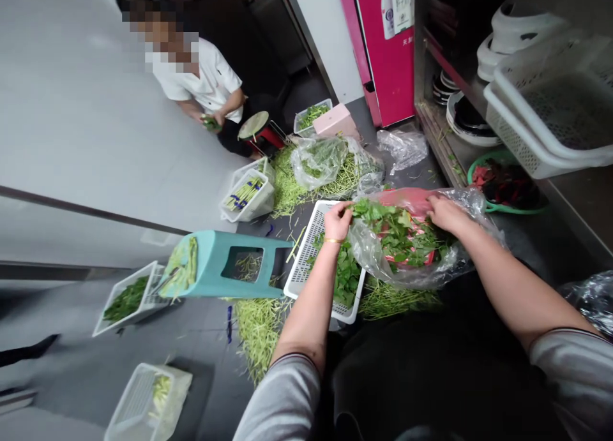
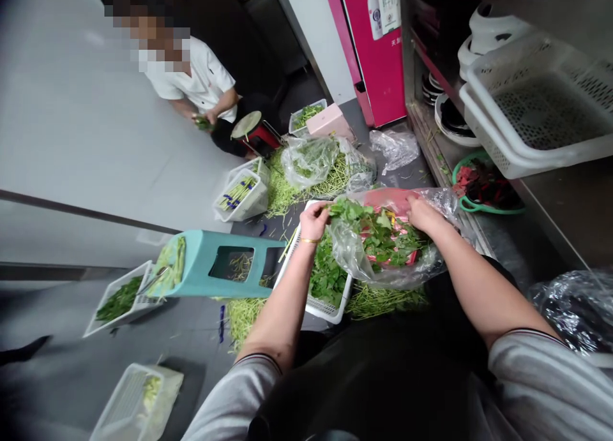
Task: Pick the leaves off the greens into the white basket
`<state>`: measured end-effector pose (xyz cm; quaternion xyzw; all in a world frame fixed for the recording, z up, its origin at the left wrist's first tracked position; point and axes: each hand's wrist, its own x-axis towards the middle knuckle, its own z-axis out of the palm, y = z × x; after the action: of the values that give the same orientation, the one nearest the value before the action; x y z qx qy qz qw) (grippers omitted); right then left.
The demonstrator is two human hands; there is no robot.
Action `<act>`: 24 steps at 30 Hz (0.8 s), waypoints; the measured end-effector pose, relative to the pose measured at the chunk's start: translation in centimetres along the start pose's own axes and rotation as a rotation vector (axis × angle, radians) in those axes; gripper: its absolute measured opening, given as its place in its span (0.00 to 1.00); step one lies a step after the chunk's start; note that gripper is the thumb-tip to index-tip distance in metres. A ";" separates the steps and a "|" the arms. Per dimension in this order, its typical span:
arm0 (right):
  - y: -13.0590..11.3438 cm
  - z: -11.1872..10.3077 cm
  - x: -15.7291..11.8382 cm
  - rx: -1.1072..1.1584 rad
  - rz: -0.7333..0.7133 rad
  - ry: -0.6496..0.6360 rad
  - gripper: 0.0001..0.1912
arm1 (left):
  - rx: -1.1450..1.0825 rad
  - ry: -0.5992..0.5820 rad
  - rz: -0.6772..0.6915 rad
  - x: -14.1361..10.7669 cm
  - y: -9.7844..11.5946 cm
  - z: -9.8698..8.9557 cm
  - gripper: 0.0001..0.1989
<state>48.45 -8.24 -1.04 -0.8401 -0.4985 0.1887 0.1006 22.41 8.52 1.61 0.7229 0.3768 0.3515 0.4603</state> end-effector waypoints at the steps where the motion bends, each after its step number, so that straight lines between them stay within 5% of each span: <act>1: -0.1 0.1 -0.1 0.018 -0.035 0.009 0.26 | -0.085 0.018 -0.038 -1.2 -0.3 0.4 0.08; 5: -0.7 0.4 -1.3 0.108 -0.284 -0.055 0.27 | -0.282 0.174 -0.318 -5.0 -1.6 3.4 0.09; 10: -2.3 0.5 -2.7 0.285 -0.389 -0.126 0.25 | -0.556 0.335 -0.523 -4.0 -0.6 5.8 0.07; 14: -2.7 0.4 -2.7 0.064 -0.258 -0.078 0.16 | -0.627 0.293 -0.533 -3.3 0.3 6.2 0.08; 18: -1.8 0.4 -1.9 0.146 -0.272 0.078 0.15 | -0.600 0.210 -0.548 -4.9 -0.6 6.4 0.09; 24: -1.6 0.6 -1.4 0.172 -0.316 -0.023 0.18 | -0.469 0.067 -0.584 -6.5 -1.9 6.7 0.12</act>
<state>46.33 -8.73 -0.69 -0.7374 -0.6074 0.2221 0.1949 24.66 0.77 -3.45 0.4482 0.4912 0.3057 0.6815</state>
